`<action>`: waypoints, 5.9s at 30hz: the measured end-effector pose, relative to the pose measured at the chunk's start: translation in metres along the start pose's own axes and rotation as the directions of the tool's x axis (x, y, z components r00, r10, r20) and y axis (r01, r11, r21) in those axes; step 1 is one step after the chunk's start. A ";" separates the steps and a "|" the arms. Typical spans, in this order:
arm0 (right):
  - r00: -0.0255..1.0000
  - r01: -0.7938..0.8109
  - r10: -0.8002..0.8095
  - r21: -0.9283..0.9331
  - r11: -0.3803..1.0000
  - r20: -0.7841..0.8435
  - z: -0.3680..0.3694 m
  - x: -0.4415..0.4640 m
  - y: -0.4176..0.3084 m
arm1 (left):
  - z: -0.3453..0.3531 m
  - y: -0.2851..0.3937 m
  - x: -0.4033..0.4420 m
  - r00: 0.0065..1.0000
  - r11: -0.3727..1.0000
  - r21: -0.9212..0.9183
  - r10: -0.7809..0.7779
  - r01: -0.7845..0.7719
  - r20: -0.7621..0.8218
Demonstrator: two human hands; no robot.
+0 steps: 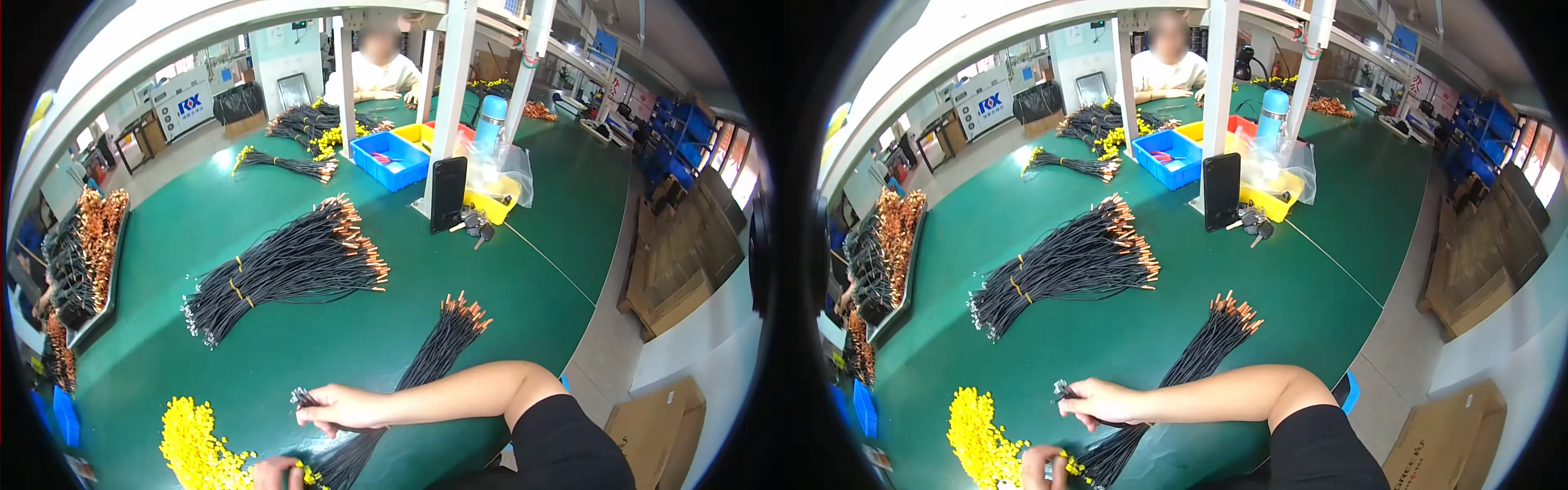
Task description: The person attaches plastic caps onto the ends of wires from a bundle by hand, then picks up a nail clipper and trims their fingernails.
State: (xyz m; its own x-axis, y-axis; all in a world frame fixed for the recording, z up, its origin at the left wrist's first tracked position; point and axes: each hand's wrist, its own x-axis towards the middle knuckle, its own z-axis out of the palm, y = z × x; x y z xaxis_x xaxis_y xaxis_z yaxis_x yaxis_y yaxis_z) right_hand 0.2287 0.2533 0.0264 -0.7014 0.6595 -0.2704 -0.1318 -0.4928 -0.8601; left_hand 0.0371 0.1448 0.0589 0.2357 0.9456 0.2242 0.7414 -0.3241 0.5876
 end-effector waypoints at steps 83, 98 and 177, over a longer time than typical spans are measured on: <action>0.386 -0.596 -0.900 -0.799 -0.076 -0.202 -0.290 -0.184 -0.113 | 0.053 0.062 0.033 0.893 0.887 0.104 0.445 -0.449 0.061; 0.394 -0.719 -0.739 -0.684 0.123 -0.546 -0.309 -0.184 -0.102 | 0.043 0.058 0.016 0.879 0.876 0.113 0.476 -0.469 -0.035; 0.729 0.576 -0.624 -0.745 0.336 0.282 0.015 -0.105 -0.095 | -0.008 0.051 0.084 0.834 0.750 -0.368 0.518 -0.549 -0.188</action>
State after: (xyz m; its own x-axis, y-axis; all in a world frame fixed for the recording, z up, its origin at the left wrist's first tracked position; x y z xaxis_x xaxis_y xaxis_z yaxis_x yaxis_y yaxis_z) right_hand 0.3044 0.2220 0.1427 -0.6267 0.6281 0.4613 0.0738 0.6371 -0.7672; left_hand 0.0898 0.2080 0.1137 0.4628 0.6158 0.6377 0.1958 -0.7726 0.6040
